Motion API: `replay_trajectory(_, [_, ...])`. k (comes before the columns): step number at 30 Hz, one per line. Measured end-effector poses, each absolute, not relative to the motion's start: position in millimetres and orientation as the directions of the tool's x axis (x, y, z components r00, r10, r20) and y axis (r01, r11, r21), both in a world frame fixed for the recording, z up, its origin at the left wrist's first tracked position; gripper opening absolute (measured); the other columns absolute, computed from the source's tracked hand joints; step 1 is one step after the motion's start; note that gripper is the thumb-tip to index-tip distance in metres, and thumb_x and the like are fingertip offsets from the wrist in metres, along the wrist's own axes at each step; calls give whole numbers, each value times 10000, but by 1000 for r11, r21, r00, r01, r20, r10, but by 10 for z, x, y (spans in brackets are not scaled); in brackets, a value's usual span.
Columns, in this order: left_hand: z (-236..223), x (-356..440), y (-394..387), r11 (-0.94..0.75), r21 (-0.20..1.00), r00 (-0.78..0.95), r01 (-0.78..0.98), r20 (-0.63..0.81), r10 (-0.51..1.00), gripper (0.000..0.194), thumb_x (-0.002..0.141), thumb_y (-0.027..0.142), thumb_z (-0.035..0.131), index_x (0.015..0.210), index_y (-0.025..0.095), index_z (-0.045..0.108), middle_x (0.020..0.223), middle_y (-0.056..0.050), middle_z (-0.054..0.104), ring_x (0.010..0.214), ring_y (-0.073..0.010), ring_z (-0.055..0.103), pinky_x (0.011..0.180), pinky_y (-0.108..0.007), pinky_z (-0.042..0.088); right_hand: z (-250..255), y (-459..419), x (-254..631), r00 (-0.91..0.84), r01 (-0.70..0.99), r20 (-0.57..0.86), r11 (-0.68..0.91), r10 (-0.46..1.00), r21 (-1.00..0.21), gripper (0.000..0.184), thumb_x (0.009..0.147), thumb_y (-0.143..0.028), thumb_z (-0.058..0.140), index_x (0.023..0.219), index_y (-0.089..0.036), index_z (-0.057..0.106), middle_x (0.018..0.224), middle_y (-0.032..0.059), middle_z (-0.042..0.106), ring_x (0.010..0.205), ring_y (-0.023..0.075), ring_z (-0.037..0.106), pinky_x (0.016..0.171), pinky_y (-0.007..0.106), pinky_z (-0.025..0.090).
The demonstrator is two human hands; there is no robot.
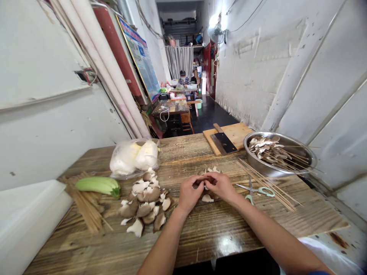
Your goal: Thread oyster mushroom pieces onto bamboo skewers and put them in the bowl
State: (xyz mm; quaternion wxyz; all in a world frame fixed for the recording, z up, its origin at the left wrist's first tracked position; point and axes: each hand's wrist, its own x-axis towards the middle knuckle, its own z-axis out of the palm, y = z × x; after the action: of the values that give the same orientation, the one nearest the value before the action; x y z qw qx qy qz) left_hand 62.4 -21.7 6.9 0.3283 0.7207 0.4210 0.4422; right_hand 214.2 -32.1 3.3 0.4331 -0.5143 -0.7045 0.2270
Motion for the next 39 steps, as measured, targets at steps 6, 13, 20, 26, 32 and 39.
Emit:
replay_trajectory(6, [0,634,-180,-299,903,238,310,230,944,175,695,220,581,814,170,699,761,-45,684,688,-150,587,678,-260,447,19,-337,2098,-38,632,377,315,925,-708,133,693,-163,537,733,-193,661,616,-15,625,545,107,516,533,208,381])
replay_trajectory(13, [109,498,-59,22,998,197,-53,-12,980,275,637,283,648,857,118,654,719,-42,665,614,-129,581,615,-251,455,63,-165,2304,55,375,235,198,971,-906,168,716,-277,525,695,-155,638,502,-21,581,439,113,517,440,210,401])
replay_trajectory(20, [-57,672,-87,-193,950,169,245,154,974,216,656,228,636,850,138,670,710,-30,653,625,-123,556,634,-247,441,25,-83,2498,21,593,451,352,892,-724,207,749,-250,550,879,-170,689,810,63,656,731,182,592,688,304,472])
replay_trajectory(26, [58,489,-104,-397,751,97,527,411,906,214,725,260,617,920,198,677,976,-66,679,930,-190,584,892,-346,393,-84,-73,2473,-110,748,605,467,788,-471,228,845,-290,497,949,-182,669,910,80,695,861,217,606,795,355,470])
replay_trajectory(32, [318,-588,315,210,383,-285,899,149,947,311,750,280,547,1018,167,658,1048,-148,656,1019,-307,563,863,-436,368,-18,-100,2458,-48,746,719,503,694,-436,210,857,-280,493,907,-174,668,859,77,696,799,203,609,758,345,478])
replay_trajectory(39, [307,-1130,786,258,234,-252,937,-57,966,265,637,251,632,896,209,669,1033,-118,661,980,-291,578,753,-346,389,-69,-98,2417,-114,737,705,535,700,-412,202,866,-255,475,908,-177,656,853,75,695,784,205,602,742,350,476])
